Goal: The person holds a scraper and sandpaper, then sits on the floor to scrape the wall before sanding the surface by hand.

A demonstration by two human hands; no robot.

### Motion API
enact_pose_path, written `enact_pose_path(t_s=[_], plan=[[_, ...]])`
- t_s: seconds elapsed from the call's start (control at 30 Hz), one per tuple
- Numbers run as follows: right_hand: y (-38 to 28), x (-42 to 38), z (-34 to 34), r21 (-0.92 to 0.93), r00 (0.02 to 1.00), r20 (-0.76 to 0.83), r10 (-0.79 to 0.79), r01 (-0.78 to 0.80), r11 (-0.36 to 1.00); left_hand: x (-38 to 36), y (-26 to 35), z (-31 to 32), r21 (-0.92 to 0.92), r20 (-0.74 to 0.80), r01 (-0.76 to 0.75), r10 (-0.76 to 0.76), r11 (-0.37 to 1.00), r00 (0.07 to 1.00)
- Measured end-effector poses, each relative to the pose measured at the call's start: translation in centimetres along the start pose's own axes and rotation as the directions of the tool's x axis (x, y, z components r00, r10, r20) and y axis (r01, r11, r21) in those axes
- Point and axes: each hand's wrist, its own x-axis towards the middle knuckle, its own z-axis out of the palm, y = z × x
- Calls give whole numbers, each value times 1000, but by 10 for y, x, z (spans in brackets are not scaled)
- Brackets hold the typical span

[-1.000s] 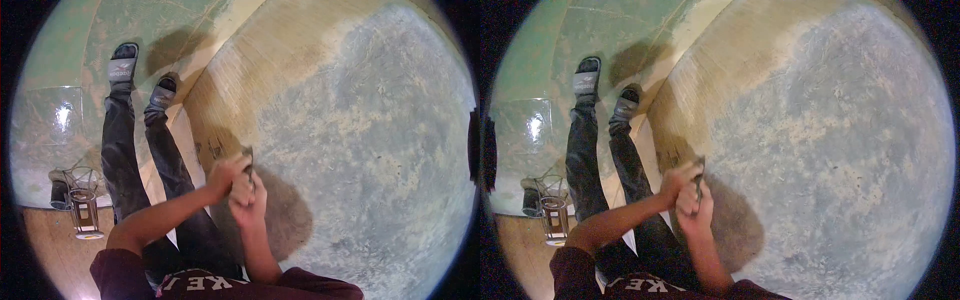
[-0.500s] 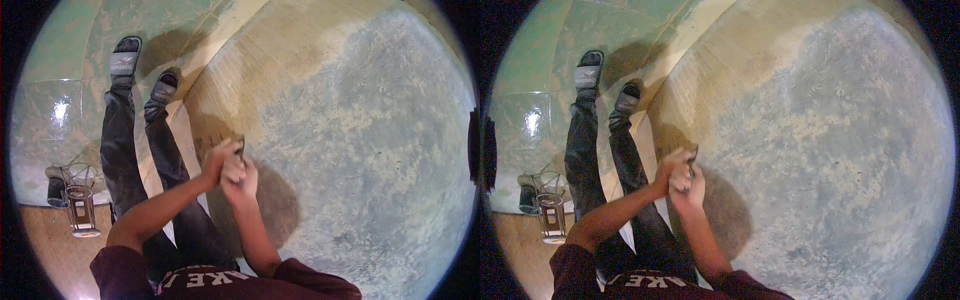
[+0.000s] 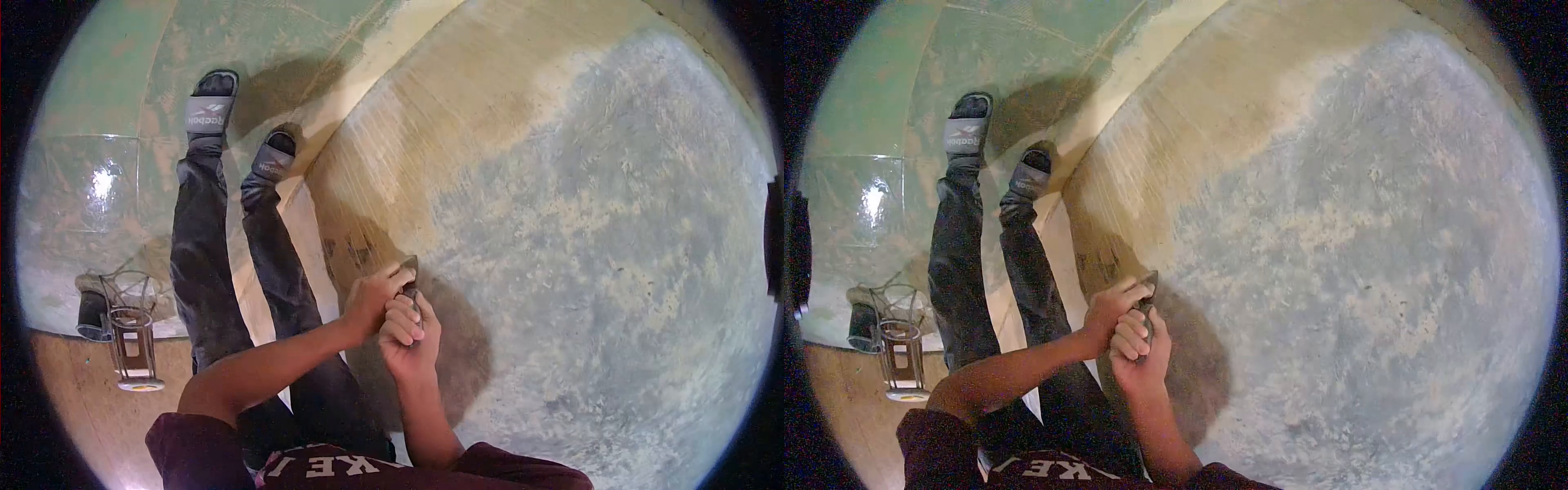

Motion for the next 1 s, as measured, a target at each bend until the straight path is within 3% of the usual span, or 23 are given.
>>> enact_pose_path(t_s=[0.07, 0.17, 0.23, 0.27, 0.37, 0.5, 0.53, 0.6, 0.73, 0.8, 0.87, 0.9, 1.0], plan=[[-11, 8, -7, -58, 999, -35, -37, 35, 998, 7, -10, 6, -13, -6, -19, 19, 1000, 1000], [-21, 62, -23, -50, 995, 98, 33, -28, 998, 34, -49, -1, -93, -63, 36, -42, 995, 997], [-16, 81, -9, -117, 998, -44, -50, 45, 992, 41, -57, -4, -265, -92, 87, -115, 960, 989], [-16, 72, -8, -114, 998, -40, -51, 46, 992, 34, -57, 3, -262, -89, 85, -112, 961, 990], [-8, 17, 2, -26, 1000, 9, 15, -15, 1000, 10, -9, 2, 35, -86, -60, 63, 998, 994], [-24, 42, -5, 105, 990, 139, 17, -32, 994, 35, -21, 3, 60, -175, -132, 140, 989, 975], [-24, 58, -8, 154, 978, 211, 0, -34, 987, 41, -26, -3, 63, -164, -126, 135, 990, 977], [-14, 76, -1, 95, 982, 189, -11, -8, 995, 57, -31, -16, -19, -86, 73, -74, 997, 994], [-9, 43, 7, 162, 982, 185, -27, -3, 987, 34, -10, -3, -3, -132, -104, 102, 995, 986], [-20, 44, -2, 129, 972, 234, -33, 3, 992, 41, -20, 1, 61, -93, -72, 78, 996, 993], [-22, 68, -4, 234, 975, 223, -20, -34, 972, 59, -38, -8, -42, -73, 0, -3, 999, 997], [-17, 75, 2, 294, 983, 184, 0, -55, 954, 68, -30, -16, -8, -71, 113, -113, 994, 991], [-4, 48, 13, 329, 980, 199, 26, -92, 940, 41, -17, -9, 36, -42, 6, -5, 999, 999]])
